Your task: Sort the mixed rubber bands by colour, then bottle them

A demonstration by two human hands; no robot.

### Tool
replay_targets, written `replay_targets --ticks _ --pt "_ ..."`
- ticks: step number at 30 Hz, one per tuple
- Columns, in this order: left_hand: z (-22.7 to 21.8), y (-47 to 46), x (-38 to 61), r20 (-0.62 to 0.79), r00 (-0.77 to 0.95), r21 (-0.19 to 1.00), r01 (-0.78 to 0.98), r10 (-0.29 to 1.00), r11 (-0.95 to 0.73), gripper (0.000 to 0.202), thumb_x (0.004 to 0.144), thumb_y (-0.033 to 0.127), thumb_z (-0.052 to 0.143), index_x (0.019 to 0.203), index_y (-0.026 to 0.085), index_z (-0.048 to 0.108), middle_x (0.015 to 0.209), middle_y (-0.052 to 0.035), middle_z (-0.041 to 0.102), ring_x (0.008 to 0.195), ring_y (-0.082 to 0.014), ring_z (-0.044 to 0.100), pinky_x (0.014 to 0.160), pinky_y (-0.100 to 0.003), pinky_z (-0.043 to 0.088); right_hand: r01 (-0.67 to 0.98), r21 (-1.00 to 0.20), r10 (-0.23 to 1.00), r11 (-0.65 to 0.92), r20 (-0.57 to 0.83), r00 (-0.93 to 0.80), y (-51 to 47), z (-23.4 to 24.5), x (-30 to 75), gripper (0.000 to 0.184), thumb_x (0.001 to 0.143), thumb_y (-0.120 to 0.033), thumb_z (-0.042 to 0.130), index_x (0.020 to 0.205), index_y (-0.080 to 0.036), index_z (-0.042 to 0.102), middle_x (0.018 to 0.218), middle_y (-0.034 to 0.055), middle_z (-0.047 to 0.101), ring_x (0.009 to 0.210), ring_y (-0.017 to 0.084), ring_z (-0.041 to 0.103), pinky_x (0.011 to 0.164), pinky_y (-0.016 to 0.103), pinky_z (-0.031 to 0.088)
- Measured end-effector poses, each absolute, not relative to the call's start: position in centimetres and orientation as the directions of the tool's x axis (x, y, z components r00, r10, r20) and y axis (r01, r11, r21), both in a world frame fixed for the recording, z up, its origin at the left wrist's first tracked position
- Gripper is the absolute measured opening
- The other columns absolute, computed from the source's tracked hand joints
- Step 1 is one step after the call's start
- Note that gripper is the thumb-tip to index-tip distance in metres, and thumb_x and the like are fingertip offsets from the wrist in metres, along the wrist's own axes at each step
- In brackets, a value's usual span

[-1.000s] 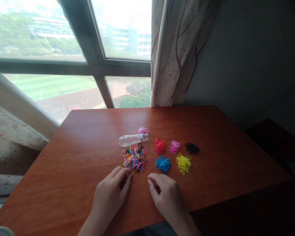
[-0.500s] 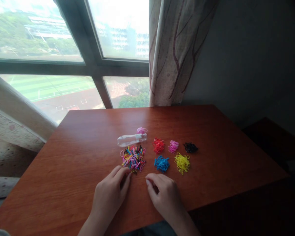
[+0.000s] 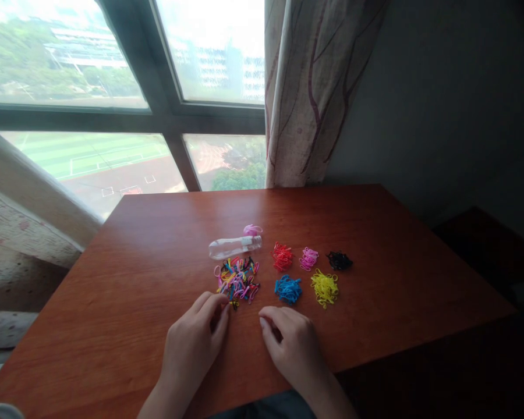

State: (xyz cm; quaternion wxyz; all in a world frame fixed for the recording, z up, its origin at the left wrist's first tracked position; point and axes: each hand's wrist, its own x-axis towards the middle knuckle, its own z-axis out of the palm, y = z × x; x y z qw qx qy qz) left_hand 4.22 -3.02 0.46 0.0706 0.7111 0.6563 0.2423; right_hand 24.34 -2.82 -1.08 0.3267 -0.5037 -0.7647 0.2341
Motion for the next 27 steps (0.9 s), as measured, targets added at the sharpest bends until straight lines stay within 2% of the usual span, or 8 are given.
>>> replay_targets --ticks 13,23,27 --pt "1.0 -2.5 2.8 0.237 -0.033 0.421 0.904 0.971 -0.072 0.019 0.092 0.031 0.048 0.092 0.025 0.066 0.081 0.0033 0.069 0.060 -0.0108 0.065 0.054 -0.020 0.045 0.620 -0.681 0.921 0.390 0.271 -0.281 -2.8 -0.9 24.3 0.017 0.092 -0.016 0.049 0.090 -0.022 0.065 0.076 0.0009 0.069 0.069 0.016 0.064 0.066 0.023 0.041" --pt "0.8 -2.2 3.3 0.176 -0.028 0.335 0.941 0.984 -0.033 0.016 0.093 0.033 0.052 0.095 0.027 0.067 0.086 0.0035 0.069 0.064 -0.0131 0.067 0.053 -0.022 0.042 0.615 -0.693 0.926 0.376 0.255 -0.279 -2.8 -0.8 24.3 0.019 0.093 -0.016 0.048 0.092 -0.022 0.066 0.076 0.0014 0.068 0.069 0.017 0.063 0.066 0.025 0.041" --pt "0.8 -2.0 3.2 0.188 -0.028 0.338 0.940 0.982 -0.038 0.017 0.093 0.032 0.051 0.093 0.026 0.067 0.085 0.0033 0.069 0.065 -0.0126 0.067 0.054 -0.022 0.042 0.611 -0.697 0.926 0.375 0.254 -0.279 -2.8 -0.8 24.3 0.018 0.092 -0.016 0.048 0.092 -0.022 0.066 0.077 0.0014 0.069 0.069 0.017 0.064 0.066 0.025 0.041"
